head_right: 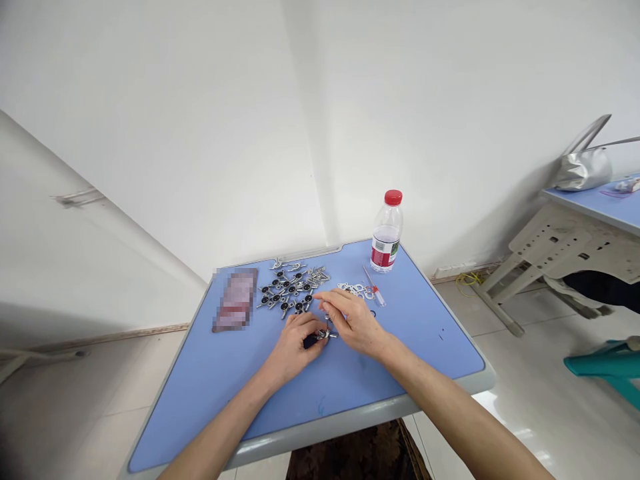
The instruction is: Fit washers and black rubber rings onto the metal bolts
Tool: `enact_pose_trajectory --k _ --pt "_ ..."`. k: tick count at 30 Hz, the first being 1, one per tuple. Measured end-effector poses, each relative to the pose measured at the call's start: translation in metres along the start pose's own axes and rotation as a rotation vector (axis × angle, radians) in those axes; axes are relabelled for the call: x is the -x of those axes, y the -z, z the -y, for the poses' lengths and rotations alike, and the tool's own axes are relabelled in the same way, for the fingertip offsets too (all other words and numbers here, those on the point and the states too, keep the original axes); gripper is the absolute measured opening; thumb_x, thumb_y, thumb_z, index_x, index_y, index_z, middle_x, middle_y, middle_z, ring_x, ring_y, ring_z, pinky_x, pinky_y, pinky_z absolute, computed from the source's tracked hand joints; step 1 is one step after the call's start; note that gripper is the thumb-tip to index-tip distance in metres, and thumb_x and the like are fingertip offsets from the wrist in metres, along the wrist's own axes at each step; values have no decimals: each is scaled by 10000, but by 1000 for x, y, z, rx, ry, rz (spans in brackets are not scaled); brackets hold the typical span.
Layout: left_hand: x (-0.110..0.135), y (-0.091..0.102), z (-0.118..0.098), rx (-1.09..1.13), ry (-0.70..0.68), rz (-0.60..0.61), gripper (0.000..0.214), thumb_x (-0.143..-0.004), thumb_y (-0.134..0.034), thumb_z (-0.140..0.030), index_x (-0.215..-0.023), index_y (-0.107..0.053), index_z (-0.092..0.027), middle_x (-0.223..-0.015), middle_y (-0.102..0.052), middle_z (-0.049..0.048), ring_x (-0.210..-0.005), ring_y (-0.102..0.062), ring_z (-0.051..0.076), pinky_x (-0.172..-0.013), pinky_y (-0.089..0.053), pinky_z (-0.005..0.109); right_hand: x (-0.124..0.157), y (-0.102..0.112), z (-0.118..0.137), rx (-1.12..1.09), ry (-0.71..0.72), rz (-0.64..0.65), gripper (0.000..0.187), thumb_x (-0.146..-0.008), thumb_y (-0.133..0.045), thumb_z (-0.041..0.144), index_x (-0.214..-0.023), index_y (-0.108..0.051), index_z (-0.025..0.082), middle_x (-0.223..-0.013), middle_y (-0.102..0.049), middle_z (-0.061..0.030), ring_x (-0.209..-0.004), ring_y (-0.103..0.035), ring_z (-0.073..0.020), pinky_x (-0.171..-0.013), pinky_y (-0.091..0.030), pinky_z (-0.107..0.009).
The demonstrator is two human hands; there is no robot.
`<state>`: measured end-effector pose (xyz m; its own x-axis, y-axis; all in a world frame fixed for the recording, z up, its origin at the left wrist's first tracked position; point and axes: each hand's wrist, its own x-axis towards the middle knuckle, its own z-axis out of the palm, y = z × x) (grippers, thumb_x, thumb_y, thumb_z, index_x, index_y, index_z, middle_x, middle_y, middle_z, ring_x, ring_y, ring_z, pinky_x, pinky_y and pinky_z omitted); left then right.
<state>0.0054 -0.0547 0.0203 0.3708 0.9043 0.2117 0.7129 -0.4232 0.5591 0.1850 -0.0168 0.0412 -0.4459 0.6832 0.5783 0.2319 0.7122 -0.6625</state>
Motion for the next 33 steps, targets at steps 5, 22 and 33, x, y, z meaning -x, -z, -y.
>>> enact_pose_trajectory --k 5,22,33 --pt "1 -1 1 2 -10 -6 161 -808 -612 -146 -925 -688 -227 -874 -654 11 -868 -604 196 -822 -376 359 -2 -1 -5 84 14 -78 185 -962 -490 265 -1044 -653 232 -760 -636 -31 -671 -567 -164 -645 -466 -301" --pt "1 -2 1 -5 -23 4 164 -815 -615 -152 -937 -692 -229 -910 -655 20 -896 -598 205 -847 -379 376 0 -2 -6 100 51 -35 178 -962 -498 269 -1051 -647 230 -780 -650 -36 -692 -573 -167 -659 -466 -302" --pt "1 -2 1 5 -37 -10 166 -813 -629 -146 -939 -694 -232 -910 -655 14 -905 -596 201 -857 -373 373 1 -4 -7 118 120 -75 142 -952 -524 241 -1024 -646 222 -756 -664 -28 -677 -583 -159 -648 -470 -292"
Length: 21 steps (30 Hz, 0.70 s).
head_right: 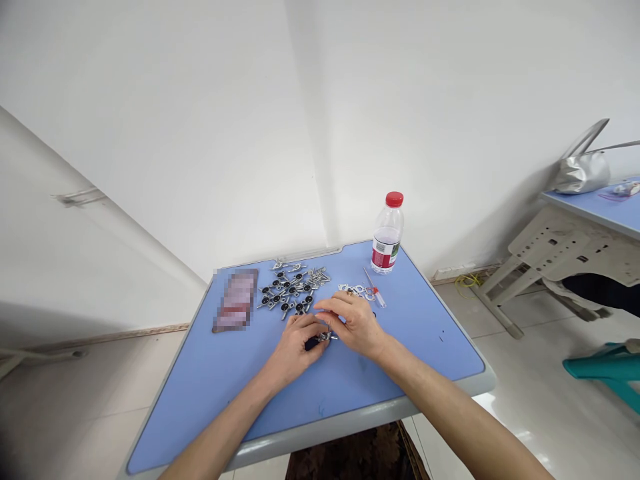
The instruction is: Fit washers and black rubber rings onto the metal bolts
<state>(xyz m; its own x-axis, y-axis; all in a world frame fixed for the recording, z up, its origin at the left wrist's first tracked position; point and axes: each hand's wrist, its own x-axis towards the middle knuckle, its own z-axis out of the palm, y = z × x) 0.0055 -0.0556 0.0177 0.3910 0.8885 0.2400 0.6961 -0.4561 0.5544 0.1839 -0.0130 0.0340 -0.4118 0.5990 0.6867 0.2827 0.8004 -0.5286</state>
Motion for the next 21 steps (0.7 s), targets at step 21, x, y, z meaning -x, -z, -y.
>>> enact_pose_trajectory --k 21 --pt "1 0 0 -10 -2 7 173 -810 -636 -136 -947 -697 -222 -884 -638 18 -900 -591 200 -856 -371 376 -2 4 7 -91 -12 100 317 -970 -407 145 -1248 -545 210 -941 -678 -61 -851 -616 -169 -767 -489 -308"
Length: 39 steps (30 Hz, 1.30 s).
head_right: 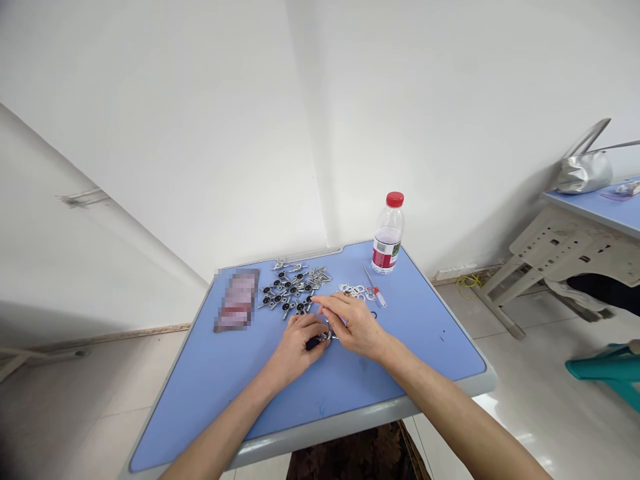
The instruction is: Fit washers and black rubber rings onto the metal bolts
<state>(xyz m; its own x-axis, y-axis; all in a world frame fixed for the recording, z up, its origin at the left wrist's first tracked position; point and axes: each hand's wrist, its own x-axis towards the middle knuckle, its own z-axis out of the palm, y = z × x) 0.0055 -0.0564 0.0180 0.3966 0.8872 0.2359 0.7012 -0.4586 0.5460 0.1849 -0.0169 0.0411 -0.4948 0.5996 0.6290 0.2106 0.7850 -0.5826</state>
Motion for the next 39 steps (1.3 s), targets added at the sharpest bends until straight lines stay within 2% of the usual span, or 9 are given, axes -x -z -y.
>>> enact_pose_trajectory --k 6,8,13,22,29,31,34,36,39 --pt "-1 0 -1 -6 8 3 171 -827 -617 -170 -963 -698 -233 -910 -655 26 -910 -601 206 -866 -378 385 0 -4 -7 101 -100 -116 65 -919 -576 226 -939 -635 211 -737 -628 -9 -660 -564 -147 -657 -443 -284" --pt "-1 1 -1 -10 5 4 170 -828 -613 -179 -964 -700 -232 -909 -658 28 -916 -601 211 -870 -381 385 0 -3 -7 99 -90 -102 82 -922 -571 237 -973 -629 210 -756 -631 -16 -672 -570 -151 -659 -446 -285" --pt "-1 1 -1 -9 5 15 155 -835 -604 -175 -946 -697 -230 -896 -656 29 -897 -597 210 -846 -385 379 1 0 -1 -5 -36 -3 281 -971 -433 175 -1215 -565 219 -932 -681 -55 -848 -625 -170 -761 -484 -300" --pt "0 1 -4 6 -13 29 156 -827 -640 -169 -960 -699 -227 -960 -670 32 -941 -598 219 -884 -373 400 0 -7 -8 62 -95 -109 114 -931 -564 243 -1002 -648 217 -741 -641 -13 -666 -578 -145 -653 -460 -270" --pt "1 1 -2 -2 -21 26 153 -848 -621 -175 -971 -692 -233 -898 -657 21 -914 -592 206 -865 -376 388 0 3 -3 8 -41 -9 288 -977 -410 182 -1207 -579 223 -957 -697 -63 -879 -634 -175 -780 -498 -317" --pt "1 1 -3 0 -17 18 153 -852 -618 -175 -972 -690 -236 -911 -655 22 -923 -591 207 -869 -375 389 0 3 -4 7 -51 -20 254 -970 -451 199 -1172 -601 233 -899 -701 -45 -822 -636 -168 -756 -498 -308" --pt "2 1 -3 -2 -8 21 157 -854 -618 -181 -980 -690 -240 -913 -649 21 -909 -592 202 -871 -378 391 0 -1 -6 72 -84 -99 128 -932 -555 273 -1005 -645 220 -747 -665 -18 -669 -601 -153 -659 -475 -286" --pt "2 1 -3 -9 -3 25 164 -857 -613 -184 -990 -690 -243 -906 -646 21 -897 -594 200 -869 -383 390 0 -4 -8 118 -99 -143 112 -916 -581 307 -928 -635 209 -677 -626 -1 -592 -562 -138 -615 -456 -276" --pt "2 1 -3 -16 1 25 164 -852 -614 -173 -981 -691 -239 -907 -646 21 -895 -594 197 -874 -385 387 1 -6 -7 147 -91 -153 107 -916 -573 300 -873 -603 206 -678 -608 0 -586 -548 -133 -597 -440 -267"
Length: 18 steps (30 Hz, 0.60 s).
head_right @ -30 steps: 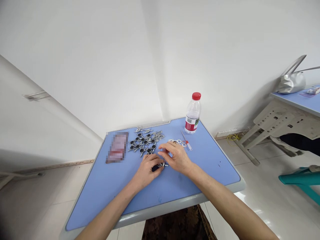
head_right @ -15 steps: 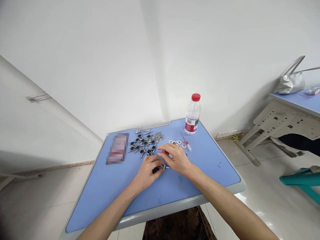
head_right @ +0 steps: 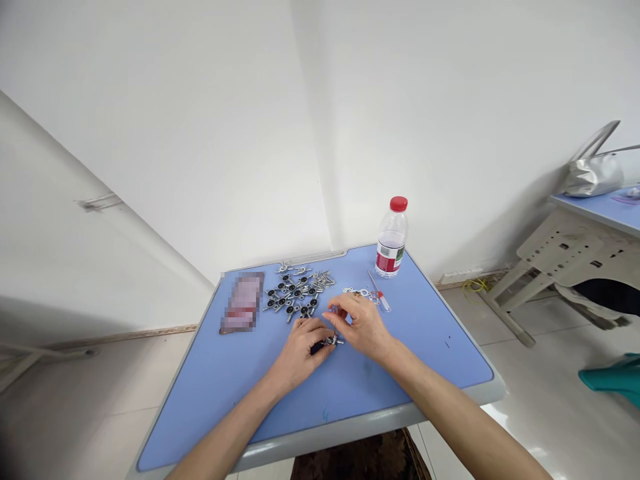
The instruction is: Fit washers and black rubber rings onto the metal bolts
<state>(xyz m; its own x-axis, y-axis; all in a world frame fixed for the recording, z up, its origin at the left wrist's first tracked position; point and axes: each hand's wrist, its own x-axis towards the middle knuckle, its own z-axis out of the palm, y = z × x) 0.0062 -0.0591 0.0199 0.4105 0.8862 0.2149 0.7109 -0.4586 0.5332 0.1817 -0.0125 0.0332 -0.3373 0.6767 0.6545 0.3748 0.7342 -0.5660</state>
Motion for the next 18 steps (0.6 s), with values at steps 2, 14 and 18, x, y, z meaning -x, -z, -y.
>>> enact_pose_trajectory --k 2,14,18 --pt "0 -1 0 0 -2 -2 159 -846 -621 -164 -971 -690 -234 -902 -642 18 -899 -590 193 -884 -383 385 1 -1 0 -2 8 8 97 -919 -560 275 -857 -581 204 -693 -609 -7 -601 -555 -135 -585 -435 -259" --pt "0 1 0 -1 -10 4 155 -864 -607 -189 -987 -690 -235 -894 -643 30 -898 -590 208 -874 -392 398 -3 14 6 -39 80 226 357 -981 -358 158 -1312 -484 203 -909 -655 -68 -800 -608 -182 -708 -494 -320" --pt "0 -1 1 -5 -9 -5 144 -861 -613 -186 -976 -688 -230 -898 -644 31 -906 -594 210 -875 -391 400 -3 13 3 -87 64 199 299 -974 -421 172 -1236 -554 228 -844 -651 -36 -760 -591 -163 -701 -481 -302"
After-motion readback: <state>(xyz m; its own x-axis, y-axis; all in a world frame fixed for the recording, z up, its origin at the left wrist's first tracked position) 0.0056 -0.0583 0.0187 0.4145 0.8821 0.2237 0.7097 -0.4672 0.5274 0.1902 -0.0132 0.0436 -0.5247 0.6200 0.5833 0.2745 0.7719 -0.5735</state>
